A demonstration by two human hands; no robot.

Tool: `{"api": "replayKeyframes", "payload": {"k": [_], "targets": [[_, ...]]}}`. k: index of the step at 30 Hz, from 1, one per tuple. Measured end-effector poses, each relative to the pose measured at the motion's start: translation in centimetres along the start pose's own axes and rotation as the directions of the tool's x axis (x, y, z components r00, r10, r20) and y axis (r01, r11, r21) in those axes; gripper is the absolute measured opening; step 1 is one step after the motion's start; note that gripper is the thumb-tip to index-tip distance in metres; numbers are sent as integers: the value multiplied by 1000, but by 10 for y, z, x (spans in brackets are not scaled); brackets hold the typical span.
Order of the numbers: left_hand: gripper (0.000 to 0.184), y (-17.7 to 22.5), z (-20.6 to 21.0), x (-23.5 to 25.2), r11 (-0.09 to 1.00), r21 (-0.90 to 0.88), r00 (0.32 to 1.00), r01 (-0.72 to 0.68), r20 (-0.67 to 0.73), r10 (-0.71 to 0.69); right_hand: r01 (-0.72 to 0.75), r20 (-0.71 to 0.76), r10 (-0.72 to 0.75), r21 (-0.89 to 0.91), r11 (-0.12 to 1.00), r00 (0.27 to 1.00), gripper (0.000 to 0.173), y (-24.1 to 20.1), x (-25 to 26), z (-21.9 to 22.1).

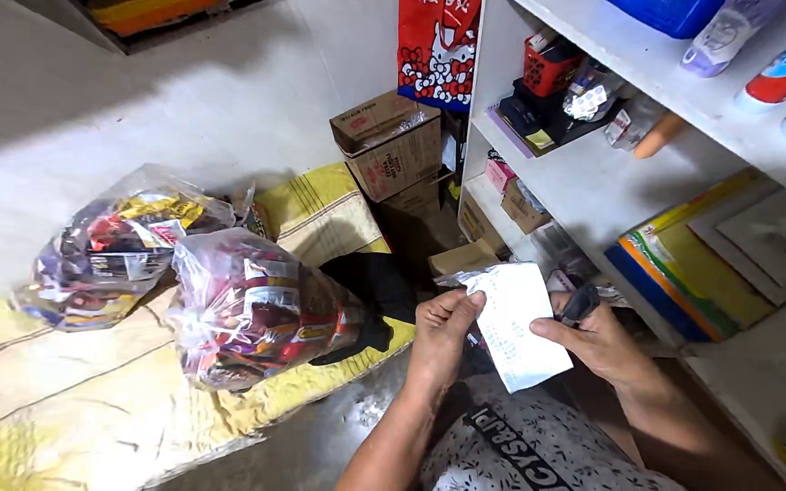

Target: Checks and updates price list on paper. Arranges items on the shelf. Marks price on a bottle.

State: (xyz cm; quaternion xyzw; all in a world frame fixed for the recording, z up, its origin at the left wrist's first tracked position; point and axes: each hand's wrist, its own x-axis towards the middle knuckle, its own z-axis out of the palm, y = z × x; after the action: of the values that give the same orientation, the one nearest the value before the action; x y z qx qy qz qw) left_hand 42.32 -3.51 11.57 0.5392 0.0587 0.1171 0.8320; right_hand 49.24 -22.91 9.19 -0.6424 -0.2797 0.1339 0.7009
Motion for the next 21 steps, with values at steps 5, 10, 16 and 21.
{"api": "replayKeyframes", "payload": {"k": [5,10,16,21], "targets": [[27,-1,0,1,997,64,999,-37,-13,38,6,4,-7,13,1000,1000,7,2,0,-2],[26,-3,0,2,997,53,999,-50,-13,51,0,6,0,2,1000,1000,7,2,0,-2],[25,-5,0,3,997,44,998,-59,-10,59,4,15,-4,-1,1000,1000,6,2,0,-3],[25,-6,0,3,997,47,998,-58,-10,59,-2,14,2,-1,1000,1000,7,2,0,-3]]}}
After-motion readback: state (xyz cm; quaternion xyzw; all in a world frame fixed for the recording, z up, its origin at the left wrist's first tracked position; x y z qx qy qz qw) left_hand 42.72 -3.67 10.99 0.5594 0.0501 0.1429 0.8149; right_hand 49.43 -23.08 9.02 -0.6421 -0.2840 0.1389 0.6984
